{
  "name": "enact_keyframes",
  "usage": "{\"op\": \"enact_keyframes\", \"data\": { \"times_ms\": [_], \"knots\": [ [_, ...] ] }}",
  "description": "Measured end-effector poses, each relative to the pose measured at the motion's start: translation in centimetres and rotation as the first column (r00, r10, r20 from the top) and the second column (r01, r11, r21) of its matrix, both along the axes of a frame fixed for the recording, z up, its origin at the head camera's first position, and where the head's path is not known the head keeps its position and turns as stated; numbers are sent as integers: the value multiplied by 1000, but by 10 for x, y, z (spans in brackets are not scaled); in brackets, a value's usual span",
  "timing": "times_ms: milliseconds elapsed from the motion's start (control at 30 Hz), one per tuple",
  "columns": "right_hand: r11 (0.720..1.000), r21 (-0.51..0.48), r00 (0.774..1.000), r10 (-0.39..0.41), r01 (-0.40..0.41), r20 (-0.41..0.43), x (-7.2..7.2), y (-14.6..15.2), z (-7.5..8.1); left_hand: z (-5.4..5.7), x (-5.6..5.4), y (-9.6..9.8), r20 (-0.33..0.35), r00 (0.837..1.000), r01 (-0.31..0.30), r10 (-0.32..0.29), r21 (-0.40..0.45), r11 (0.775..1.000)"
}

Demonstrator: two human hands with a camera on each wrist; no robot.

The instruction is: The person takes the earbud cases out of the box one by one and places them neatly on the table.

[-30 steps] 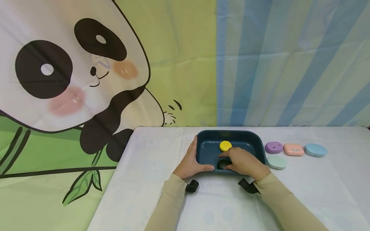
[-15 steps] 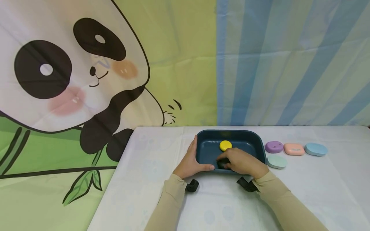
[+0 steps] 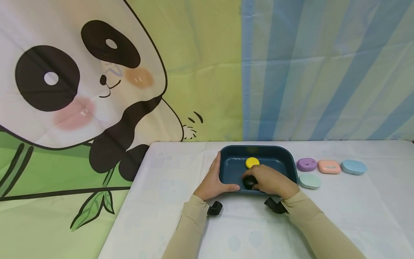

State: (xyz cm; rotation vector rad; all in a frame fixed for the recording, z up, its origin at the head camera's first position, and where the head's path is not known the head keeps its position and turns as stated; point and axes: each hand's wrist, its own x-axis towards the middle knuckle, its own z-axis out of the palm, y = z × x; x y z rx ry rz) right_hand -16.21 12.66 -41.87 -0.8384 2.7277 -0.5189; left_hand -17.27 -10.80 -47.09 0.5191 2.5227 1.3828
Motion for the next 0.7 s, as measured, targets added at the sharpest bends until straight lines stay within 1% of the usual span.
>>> {"op": "enact_keyframes", "data": {
  "times_ms": [367,700],
  "knots": [
    [999,-46,994,21,-27,-111,6,10,1,1,0,2,4,1000,-8,8,-3,1000],
    [999,-43,993,-30,25,-117,14,17,9,-2,-1,1,10,1000,-13,13,5,1000]
  ]
}}
